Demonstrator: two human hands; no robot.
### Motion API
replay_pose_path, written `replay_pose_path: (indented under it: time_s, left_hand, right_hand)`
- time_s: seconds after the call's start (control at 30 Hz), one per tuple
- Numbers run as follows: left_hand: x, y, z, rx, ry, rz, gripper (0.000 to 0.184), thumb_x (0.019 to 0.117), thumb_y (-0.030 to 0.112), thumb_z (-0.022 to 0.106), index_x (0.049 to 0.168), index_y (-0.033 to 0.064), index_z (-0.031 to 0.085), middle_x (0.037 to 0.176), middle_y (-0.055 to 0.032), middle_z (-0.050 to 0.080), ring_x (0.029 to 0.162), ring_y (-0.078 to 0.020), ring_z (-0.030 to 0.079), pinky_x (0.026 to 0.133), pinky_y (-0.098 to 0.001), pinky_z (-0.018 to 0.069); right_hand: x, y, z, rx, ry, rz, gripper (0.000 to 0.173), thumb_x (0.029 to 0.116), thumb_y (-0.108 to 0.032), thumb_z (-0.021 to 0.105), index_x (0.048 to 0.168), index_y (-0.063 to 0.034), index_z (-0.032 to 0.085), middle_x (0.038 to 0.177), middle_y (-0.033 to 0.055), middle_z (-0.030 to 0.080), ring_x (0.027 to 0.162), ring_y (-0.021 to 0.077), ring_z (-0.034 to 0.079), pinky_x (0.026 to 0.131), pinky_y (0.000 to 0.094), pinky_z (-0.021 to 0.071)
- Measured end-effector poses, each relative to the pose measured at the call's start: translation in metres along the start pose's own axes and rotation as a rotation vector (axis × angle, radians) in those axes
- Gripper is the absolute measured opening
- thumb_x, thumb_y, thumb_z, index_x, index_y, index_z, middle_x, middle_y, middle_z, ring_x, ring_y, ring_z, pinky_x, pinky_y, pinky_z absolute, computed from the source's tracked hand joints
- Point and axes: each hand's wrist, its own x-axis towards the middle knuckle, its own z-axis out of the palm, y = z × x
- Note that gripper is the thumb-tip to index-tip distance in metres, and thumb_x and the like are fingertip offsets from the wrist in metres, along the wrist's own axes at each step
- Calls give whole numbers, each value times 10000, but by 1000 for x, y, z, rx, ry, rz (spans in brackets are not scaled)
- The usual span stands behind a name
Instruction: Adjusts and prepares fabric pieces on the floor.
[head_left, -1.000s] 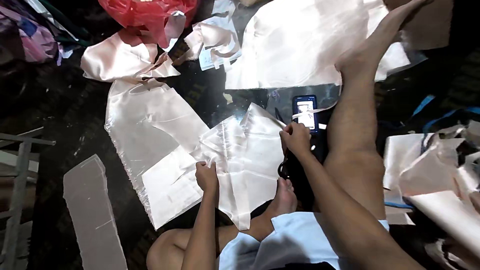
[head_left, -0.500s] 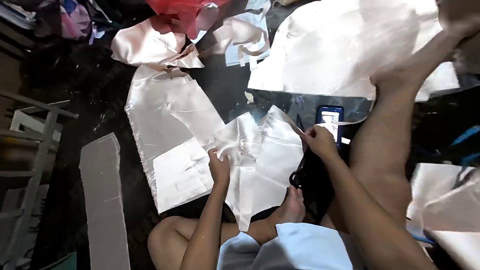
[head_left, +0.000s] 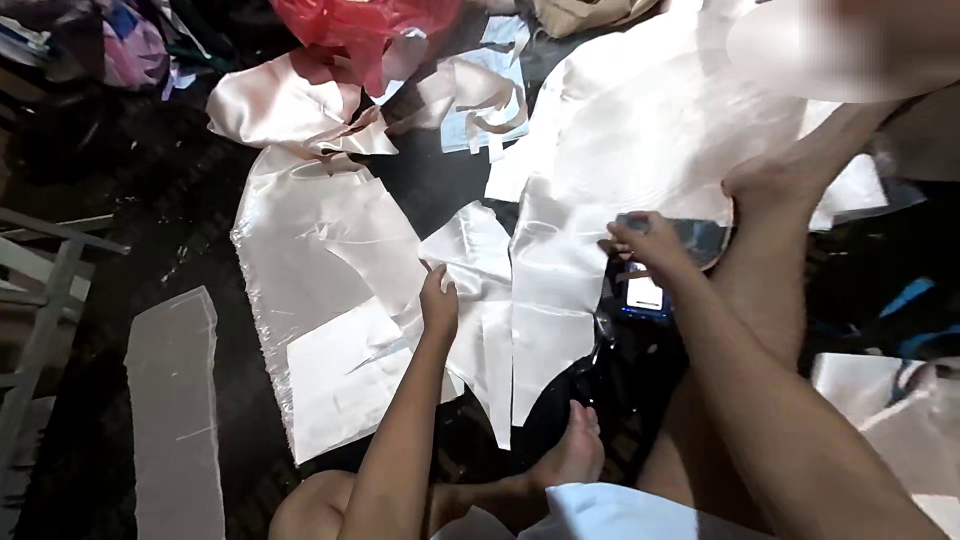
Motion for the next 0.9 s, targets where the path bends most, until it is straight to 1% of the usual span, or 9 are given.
replay_pose_path:
  time_s: [0.27, 0.33, 0.47, 0.6, 0.67, 0.73, 0.8, 0.87, 0.9]
  left_hand:
    - [22, -3, 5, 100, -9, 32, 430, 1029, 69, 530, 1458, 33, 532, 1493, -168, 543, 1367, -294, 535, 1134, -498, 442]
    - [19, -3, 8, 72, 42, 4, 455, 1017, 76, 555, 1471, 57, 526, 1483, -174, 555, 1344, -312, 559, 1106, -523, 464]
    - [-7, 49, 3, -62, 60, -87, 660, 1031, 125, 588, 1618, 124, 286, 1394, -233, 602, 1204, -384, 628, 964, -593, 521]
    - [-37, 87, 5, -240, -39, -5, 672, 1051, 148, 566, 1619, 43, 222, 1159, -208, 711, 959, -246, 691, 849, -431, 564]
    - [-50, 95, 10, -410, -86, 10, 623, 1095, 216, 483, 1633, 82, 199, 1173, -153, 704, 900, -143, 656, 803, -331, 541]
    - [-61, 98, 11, -595, -94, 7, 545, 1108, 285, 449, 1601, 117, 290, 1234, -89, 686, 846, -68, 635, 725, -249, 528]
    - [-69, 99, -1, -737, -38, -41, 451, 1081, 223, 527, 1481, 35, 441, 1067, -99, 714, 863, -118, 686, 800, -317, 583]
    - [-77, 102, -26, -771, 93, -125, 276, 1067, 147, 544, 1293, -5, 583, 880, -56, 695, 728, -86, 654, 685, -269, 567]
    - [-83, 101, -47, -777, 132, -144, 257, 1066, 104, 523, 1278, -27, 586, 899, -61, 693, 753, -96, 660, 710, -283, 573]
  right_hand:
    - [-18, 19, 29, 126, 72, 100, 772, 935, -257, 768, 1552, -78, 339, 1248, 231, 639, 1035, 321, 645, 890, 499, 532]
    - [-33, 12, 36, 78, 91, 113, 675, 949, -233, 751, 1494, -15, 417, 1193, 230, 663, 1009, 298, 659, 899, 481, 539]
    - [-61, -8, 45, -128, 59, -140, 361, 1006, -149, 654, 1293, 63, 604, 1082, 243, 671, 954, 339, 651, 883, 544, 521]
    - [-104, -55, 70, -253, -158, -449, 308, 1043, -123, 583, 1297, 46, 623, 1128, 246, 691, 990, 344, 688, 916, 549, 544]
    - [-123, -71, 90, -255, -286, -527, 293, 1044, -130, 580, 1292, 13, 642, 1092, 202, 707, 946, 298, 700, 875, 512, 567]
    - [-139, -76, 110, -269, -409, -578, 295, 1030, -130, 584, 1284, 1, 659, 1094, 174, 711, 978, 274, 696, 901, 494, 564]
    - [-155, -75, 121, -281, -520, -608, 351, 1026, -137, 566, 1335, 17, 631, 1212, 185, 687, 1124, 282, 664, 1015, 480, 518]
    - [-173, -71, 123, -220, -629, -639, 423, 1043, -226, 563, 1401, -2, 591, 1247, 152, 684, 1116, 199, 671, 1001, 365, 534]
    - [-183, -68, 120, -159, -683, -650, 456, 1044, -262, 568, 1428, -16, 579, 1259, 137, 684, 1095, 161, 672, 975, 314, 541]
